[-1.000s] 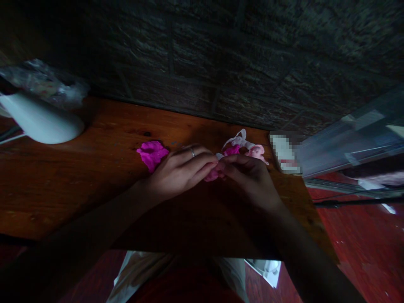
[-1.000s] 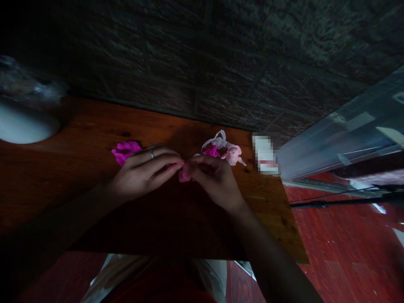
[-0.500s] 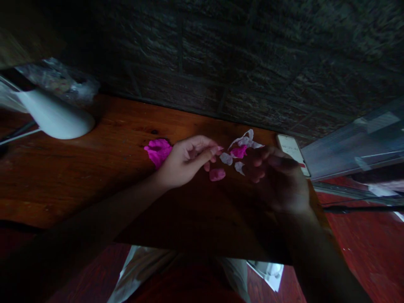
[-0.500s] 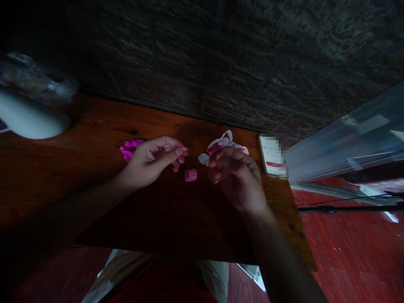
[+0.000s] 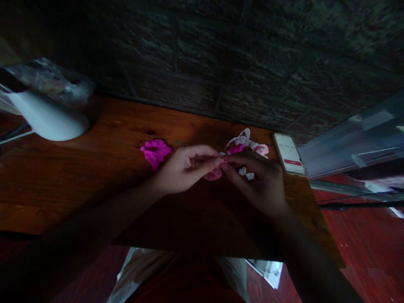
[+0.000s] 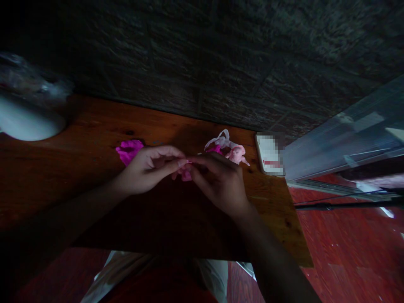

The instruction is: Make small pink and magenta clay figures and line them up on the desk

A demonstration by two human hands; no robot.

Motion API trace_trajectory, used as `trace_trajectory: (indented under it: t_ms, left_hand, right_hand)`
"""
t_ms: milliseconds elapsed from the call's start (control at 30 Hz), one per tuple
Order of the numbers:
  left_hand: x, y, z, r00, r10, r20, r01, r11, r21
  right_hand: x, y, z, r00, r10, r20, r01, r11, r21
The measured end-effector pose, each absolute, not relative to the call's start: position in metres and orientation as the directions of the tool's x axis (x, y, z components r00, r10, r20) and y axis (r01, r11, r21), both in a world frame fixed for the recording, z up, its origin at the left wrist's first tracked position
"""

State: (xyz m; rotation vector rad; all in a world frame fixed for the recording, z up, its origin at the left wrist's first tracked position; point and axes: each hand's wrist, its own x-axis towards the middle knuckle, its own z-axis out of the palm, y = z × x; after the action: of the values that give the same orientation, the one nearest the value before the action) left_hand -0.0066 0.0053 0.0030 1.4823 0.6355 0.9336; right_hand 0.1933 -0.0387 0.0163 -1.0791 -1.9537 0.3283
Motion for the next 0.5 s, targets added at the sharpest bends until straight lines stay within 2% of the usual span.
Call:
trace_trajectory:
  t_ms: [267,400,500]
  left_hand:
    - [-0.0056,0.0027,0.0033,0.524,0.823,0.219,-0.068,-0.216,0.974]
    - [-0.0052,0.0019,0.0039,0.556,0.814,0.169,-0.078,-0.151,0.985]
    - [-0.005,0.0016,0.0041,0.578,0.802,0.147,-0.095,-0.112,0.989]
  right_hand:
    - [0.194,-0.0409,0.0172,-0.297,0.734,0.61,0.671,0.615,-0.414]
    - [0.1954,-0.0445,0.0182,-0.345,0.696,0.63,0.69,0.643,-0.333]
    - [0.1961,-0.0466,0.0186,-0.339,0.703,0.625,0.694,0.635,-0.338]
